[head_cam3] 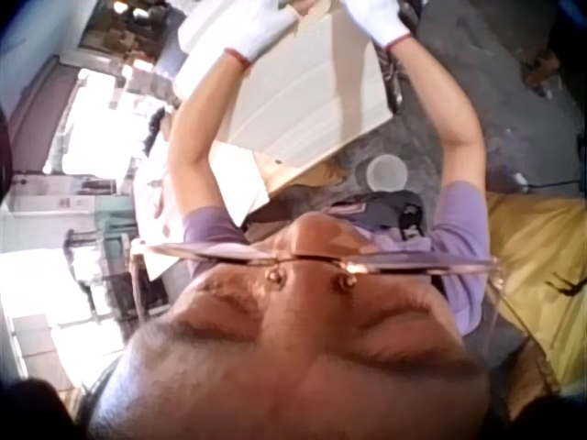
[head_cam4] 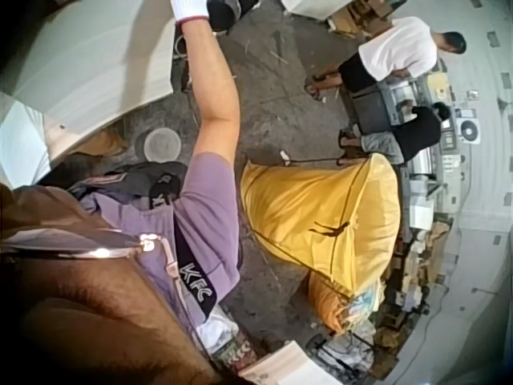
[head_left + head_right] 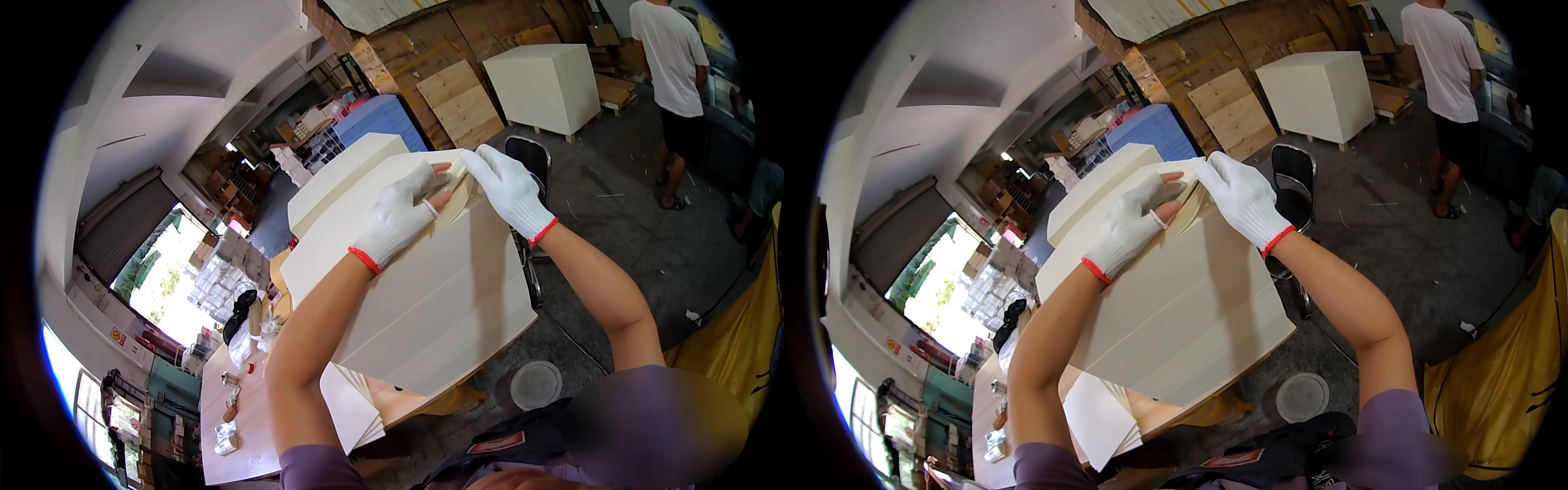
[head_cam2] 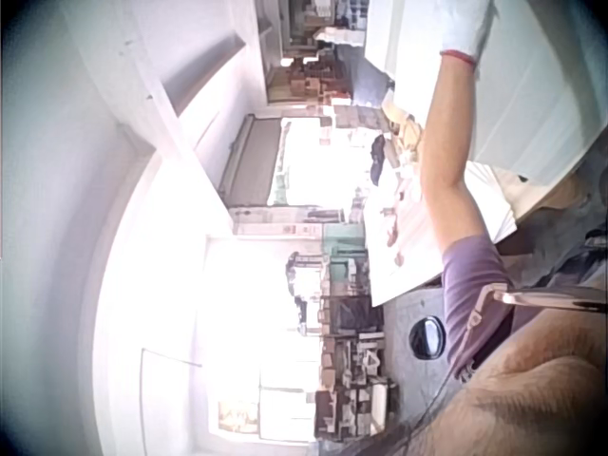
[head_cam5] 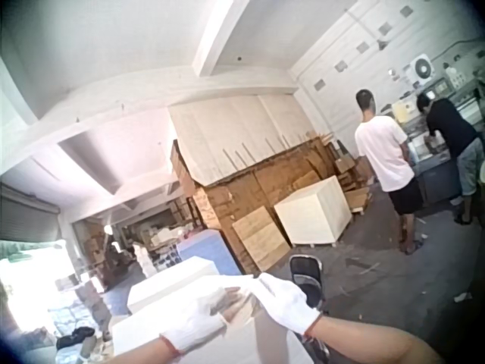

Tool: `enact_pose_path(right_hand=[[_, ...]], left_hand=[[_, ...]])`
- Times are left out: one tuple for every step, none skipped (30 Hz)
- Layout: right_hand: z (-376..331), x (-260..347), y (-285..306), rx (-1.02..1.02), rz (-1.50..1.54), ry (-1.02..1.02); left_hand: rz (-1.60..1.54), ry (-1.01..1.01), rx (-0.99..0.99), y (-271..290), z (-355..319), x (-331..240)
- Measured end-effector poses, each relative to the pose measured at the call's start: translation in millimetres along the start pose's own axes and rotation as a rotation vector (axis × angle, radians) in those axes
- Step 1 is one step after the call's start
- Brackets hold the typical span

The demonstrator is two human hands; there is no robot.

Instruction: The person repeatedly picks up small stacks of white paper sheets from a table and places them onto a larger stack. The person wears white gloves and handles the paper with both hands, aligning the edges before stacking. The process is repetitive and continues throughout the clip.

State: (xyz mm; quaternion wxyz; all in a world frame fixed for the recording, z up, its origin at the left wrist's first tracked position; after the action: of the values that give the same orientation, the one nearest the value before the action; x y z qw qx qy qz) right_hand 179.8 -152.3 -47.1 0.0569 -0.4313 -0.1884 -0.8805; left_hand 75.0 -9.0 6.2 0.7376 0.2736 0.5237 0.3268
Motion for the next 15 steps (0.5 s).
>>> enact_pose_path(right_hand=[[-1,2,-2,0.026,-0.006,-0.029],[0,2,-1,0.021,-0.004,-0.018],[0,0,-1,0.017,-0.002,-0.007],[1,-1,-2,0.013,0.001,0.005],[2,-3,-1,0.006,0.001,0.013],[3,-6,0,-0.001,0.001,0.022],[3,-7,1,-0.007,0.000,0.030],[3,-7,0,-0.012,0.009,0.035],[3,-6,-1,-0.017,0.017,0.039],[3,-6,-1,-0.022,0.025,0.044],[3,-7,-2,-0.018,0.028,0.043],[3,-8,-3,-0.014,0.032,0.042],[3,-8,-4,-0.010,0.035,0.041],[3,-8,-3,-0.010,0.033,0.039],[3,-8,-3,-0.009,0.031,0.038]], left_hand=[[-0.069,-0.033,-0.043,2,-1,2],[0.016,-0.055,-0.035,3,0,-1],[0.101,-0.078,-0.028,5,1,-4],[0.187,-0.099,-0.021,7,2,-8],[0.198,-0.037,0.019,5,4,-6],[0.209,0.025,0.058,3,4,-6],[0.219,0.086,0.098,0,5,-3],[0.189,0.090,0.096,-1,4,-2],[0.159,0.092,0.094,-3,3,-1],[0.128,0.095,0.093,-5,2,0],[0.136,0.088,0.089,-4,2,3],[0.144,0.080,0.085,-4,3,5],[0.152,0.072,0.082,-3,3,6],[0.138,0.077,0.085,-3,3,7],[0.124,0.082,0.087,-3,3,7]])
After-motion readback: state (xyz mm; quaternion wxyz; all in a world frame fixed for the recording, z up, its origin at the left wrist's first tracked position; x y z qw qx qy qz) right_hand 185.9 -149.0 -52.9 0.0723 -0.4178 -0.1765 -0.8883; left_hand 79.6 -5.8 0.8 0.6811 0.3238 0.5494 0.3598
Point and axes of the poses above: each hand's wrist, its own z-axis towards the middle knuckle, its own y-axis out of the back of the hand, x = y × z, the point moved 8 cm from there along z, towards the middle knuckle, and after that the axes turned 4 degrees about x, right-handed, at the moved point
